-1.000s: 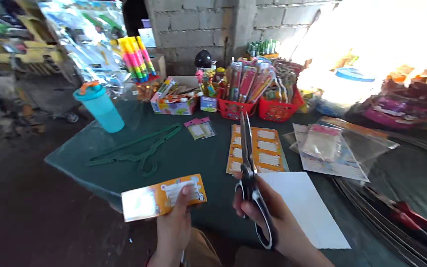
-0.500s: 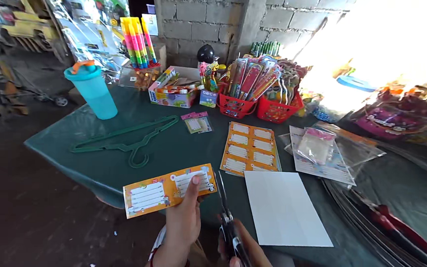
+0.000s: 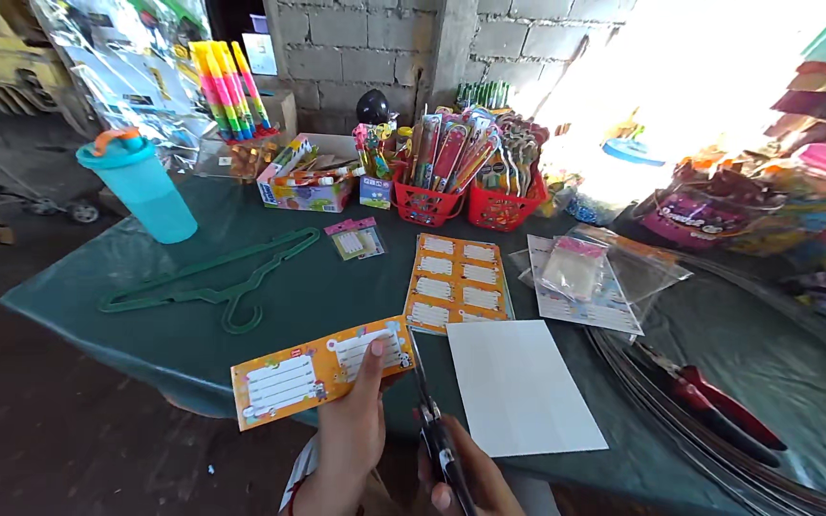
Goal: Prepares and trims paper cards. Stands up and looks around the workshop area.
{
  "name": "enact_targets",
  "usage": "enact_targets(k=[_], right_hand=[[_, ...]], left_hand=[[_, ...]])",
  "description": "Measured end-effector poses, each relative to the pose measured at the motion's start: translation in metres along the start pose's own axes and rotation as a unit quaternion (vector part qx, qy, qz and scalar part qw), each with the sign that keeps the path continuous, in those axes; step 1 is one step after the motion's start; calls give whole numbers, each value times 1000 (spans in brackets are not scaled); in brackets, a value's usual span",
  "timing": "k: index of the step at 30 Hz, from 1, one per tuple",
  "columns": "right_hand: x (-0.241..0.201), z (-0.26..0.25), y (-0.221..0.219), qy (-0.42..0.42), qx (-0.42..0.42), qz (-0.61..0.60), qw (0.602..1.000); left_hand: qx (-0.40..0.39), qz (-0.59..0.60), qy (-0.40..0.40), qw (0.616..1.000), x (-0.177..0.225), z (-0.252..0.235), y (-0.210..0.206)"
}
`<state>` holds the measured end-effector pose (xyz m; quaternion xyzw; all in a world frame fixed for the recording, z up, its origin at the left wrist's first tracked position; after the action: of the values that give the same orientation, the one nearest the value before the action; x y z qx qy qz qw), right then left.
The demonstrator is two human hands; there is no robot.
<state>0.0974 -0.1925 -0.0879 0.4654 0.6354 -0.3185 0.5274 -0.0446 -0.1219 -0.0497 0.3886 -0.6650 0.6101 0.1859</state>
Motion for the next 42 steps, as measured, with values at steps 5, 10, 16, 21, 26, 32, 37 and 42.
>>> enact_targets(k=[5,10,16,21,26,32,37,42], right_hand=[[0,-2,-2,11,-1,2,1000],[1,-3,-4,16,-4,4,1000],[2,-3,-5,21,2,-5,1000],[4,-3,-5,21,7,-15,1000],[7,-2,-7,24,15,-22,999],[7,-2,-6,27,15,-24,999],[9,-2,-5,26,12,-26,999],[8,-1,-6,24,18,-26,999]], left_hand=[[0,-10,-9,1000,3,1,2],[6,-7,-11,1000,5,2,2],[9,-6,-5,1000,3,4,3],[13,-1,0,1000,2,4,2],[10,-10,0,1000,1,4,3],[7,-13,-1,1000,0,4,2],[3,-7,-3,1000,-2,3,2],[8,-6,-1,1000,-2,4,1]])
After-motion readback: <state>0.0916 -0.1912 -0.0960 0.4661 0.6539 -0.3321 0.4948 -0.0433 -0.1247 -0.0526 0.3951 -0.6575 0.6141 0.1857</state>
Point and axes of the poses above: each hand's wrist, its own z-axis away from the middle knuckle, its own y-axis out of the back of the hand, x = y × z, the point moved 3 cm from there along -z, towards the middle knuckle, and after that the axes turned 3 degrees about -x, right-handed, at the moved point
